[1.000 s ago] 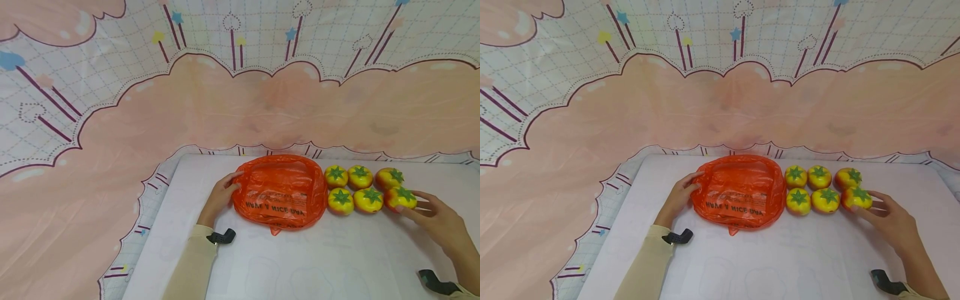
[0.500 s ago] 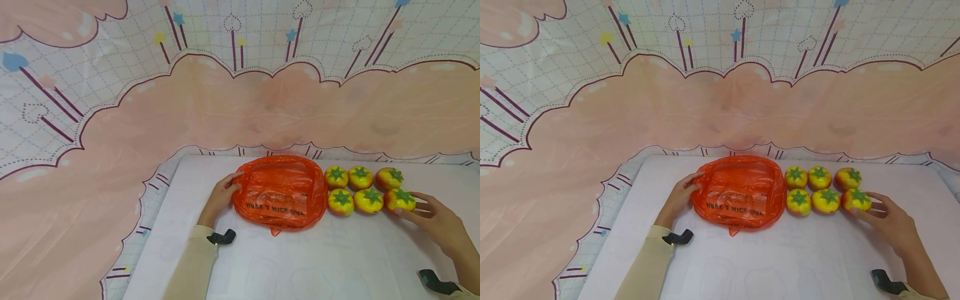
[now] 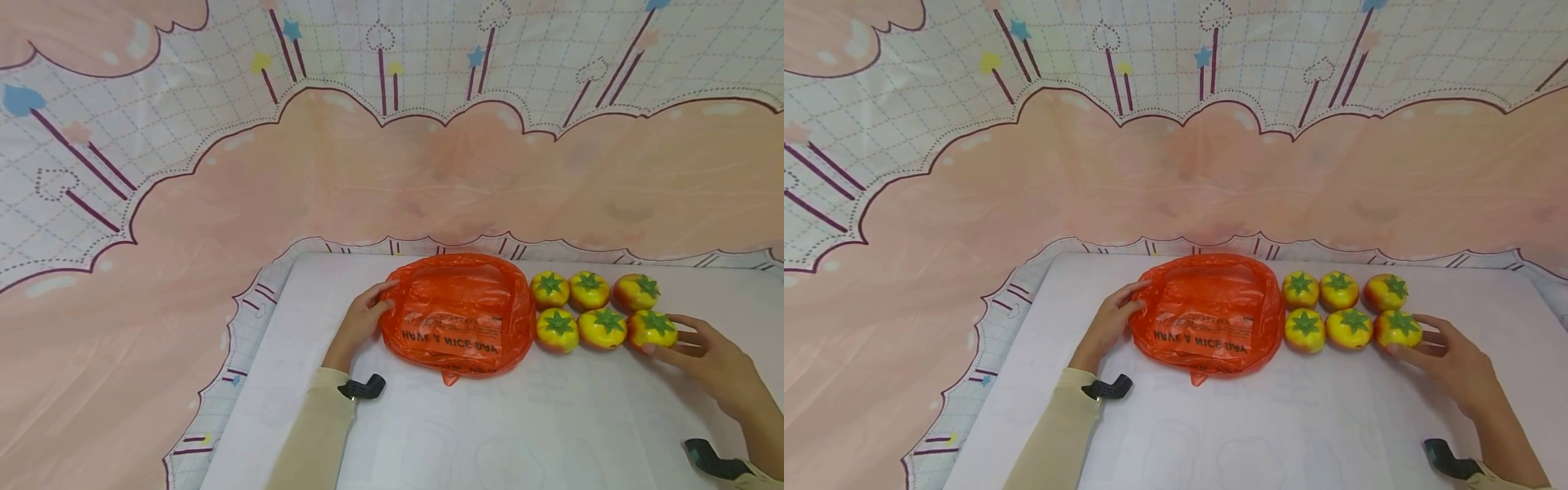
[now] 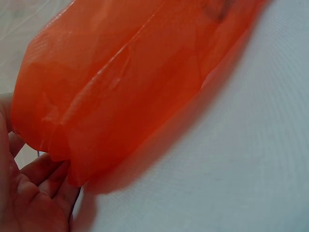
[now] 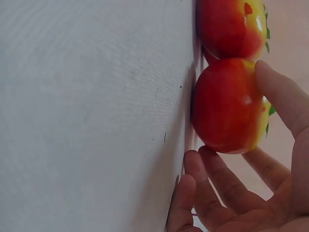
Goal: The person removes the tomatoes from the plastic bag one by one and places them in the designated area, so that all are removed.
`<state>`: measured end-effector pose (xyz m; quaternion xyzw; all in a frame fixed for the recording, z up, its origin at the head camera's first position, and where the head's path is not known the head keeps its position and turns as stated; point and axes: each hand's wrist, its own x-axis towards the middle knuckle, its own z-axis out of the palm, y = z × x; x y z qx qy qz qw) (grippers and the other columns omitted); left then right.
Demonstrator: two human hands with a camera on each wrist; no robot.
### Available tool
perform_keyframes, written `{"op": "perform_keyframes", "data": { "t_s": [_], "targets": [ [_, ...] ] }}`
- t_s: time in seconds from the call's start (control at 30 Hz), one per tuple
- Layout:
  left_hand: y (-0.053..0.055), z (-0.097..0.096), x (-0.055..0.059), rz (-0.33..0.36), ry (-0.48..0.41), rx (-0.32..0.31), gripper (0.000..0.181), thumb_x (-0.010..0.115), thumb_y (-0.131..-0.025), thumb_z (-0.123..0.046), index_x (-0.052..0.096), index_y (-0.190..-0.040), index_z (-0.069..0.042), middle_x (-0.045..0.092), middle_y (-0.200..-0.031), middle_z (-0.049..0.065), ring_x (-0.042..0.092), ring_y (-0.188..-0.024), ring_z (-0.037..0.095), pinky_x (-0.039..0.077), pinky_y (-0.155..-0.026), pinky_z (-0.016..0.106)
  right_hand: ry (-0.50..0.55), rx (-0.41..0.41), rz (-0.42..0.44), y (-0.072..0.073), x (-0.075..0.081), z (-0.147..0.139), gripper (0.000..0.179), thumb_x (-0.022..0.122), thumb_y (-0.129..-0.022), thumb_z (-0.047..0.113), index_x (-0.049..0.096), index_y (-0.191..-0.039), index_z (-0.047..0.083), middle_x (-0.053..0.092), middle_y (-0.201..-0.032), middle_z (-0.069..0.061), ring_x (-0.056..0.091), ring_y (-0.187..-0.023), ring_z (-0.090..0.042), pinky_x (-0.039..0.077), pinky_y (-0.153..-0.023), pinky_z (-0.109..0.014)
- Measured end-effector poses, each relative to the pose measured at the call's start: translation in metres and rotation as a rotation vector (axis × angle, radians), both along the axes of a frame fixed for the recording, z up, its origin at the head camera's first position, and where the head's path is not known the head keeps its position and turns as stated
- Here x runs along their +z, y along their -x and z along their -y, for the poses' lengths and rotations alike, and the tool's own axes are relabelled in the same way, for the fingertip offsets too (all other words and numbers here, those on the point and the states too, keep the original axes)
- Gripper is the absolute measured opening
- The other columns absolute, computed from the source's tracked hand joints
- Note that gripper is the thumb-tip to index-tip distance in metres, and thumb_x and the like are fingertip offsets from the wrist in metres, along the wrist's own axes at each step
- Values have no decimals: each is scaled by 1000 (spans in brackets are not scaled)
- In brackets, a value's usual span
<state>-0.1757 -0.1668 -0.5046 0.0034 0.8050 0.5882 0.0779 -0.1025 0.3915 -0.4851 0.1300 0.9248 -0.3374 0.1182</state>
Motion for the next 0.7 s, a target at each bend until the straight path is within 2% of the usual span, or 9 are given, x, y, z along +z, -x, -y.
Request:
{"op": "perform_keyframes", "data": {
  "t_s": [0.53,0.7],
  "targets": [
    [-1,-1,0,-7,-15,-1,39,57,-103,-18,63,-138,-33,47,-158,-2,41,-149,24,37,-121,49,5,6,-4,-1,-2,-1,101,64,-94,56,12,-160,-2,26,-147,-48,37,-122,-65,48,-92,-72],
    [0,-1,0,5,-17,7,39,58,-102,-20,63,-137,-37,48,-157,-5,42,-148,22,38,-121,47,14,9,-9,-1,-2,-2,102,65,-95,54,9,-161,-1,24,-148,-48,36,-122,-66,47,-91,-72]
  ]
}}
